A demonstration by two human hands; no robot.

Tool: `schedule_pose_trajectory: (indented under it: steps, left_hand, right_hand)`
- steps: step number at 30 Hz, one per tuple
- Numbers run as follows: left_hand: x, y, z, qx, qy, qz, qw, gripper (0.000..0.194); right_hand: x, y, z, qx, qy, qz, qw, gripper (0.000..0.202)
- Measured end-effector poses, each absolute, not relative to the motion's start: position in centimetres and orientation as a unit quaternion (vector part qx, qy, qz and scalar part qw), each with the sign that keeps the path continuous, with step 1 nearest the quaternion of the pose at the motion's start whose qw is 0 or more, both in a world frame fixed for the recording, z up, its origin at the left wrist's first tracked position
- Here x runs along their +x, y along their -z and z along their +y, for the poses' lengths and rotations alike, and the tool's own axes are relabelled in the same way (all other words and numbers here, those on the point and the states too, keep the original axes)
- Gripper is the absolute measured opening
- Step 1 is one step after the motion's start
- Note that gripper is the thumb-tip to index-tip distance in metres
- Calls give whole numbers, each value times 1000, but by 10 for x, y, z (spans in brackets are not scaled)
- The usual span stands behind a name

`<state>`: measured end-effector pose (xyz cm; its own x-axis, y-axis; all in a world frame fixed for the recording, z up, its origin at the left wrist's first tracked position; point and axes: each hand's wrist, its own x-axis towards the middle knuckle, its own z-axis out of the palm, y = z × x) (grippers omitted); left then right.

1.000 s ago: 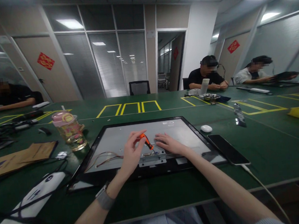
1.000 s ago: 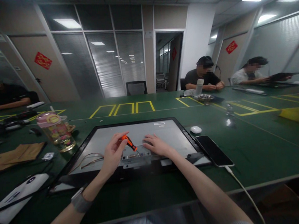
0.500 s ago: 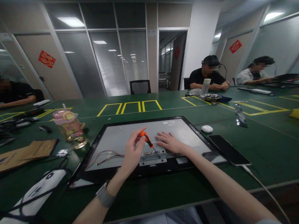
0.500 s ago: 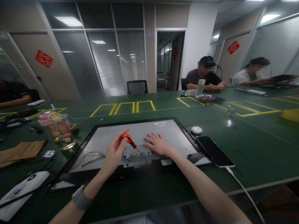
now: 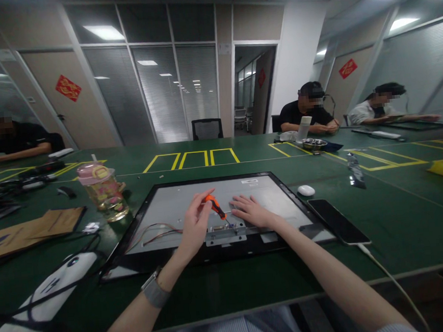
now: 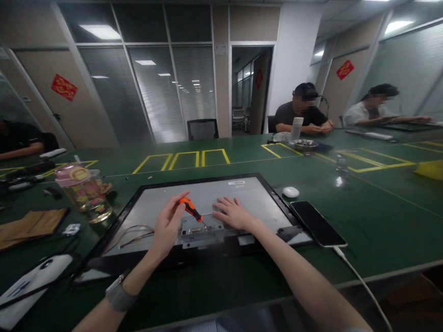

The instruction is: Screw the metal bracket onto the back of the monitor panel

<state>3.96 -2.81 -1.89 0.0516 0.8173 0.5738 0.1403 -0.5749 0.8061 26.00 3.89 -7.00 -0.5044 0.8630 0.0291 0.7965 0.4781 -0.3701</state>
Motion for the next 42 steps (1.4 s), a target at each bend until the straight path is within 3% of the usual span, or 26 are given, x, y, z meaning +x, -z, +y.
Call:
schedule_pose_trajectory:
  steps: [24, 30, 37, 42]
  left_hand:
    - [41, 23, -28, 671, -596, 341, 281, 27]
    - [41, 21, -30, 659, -589, 341, 321, 29]
    - [41, 22, -26, 665, -592, 355, 284, 27]
    - [40, 21, -28, 648, -586, 355, 334, 32]
  right_hand:
    - [259, 69, 37, -485, -146, -856, 105, 56]
    - [260, 70, 38, -484, -147, -856, 108, 57]
    - [260, 71, 38, -485, -140, -857, 103, 57]
    - [260, 70, 37, -489, -143, -854, 106, 57]
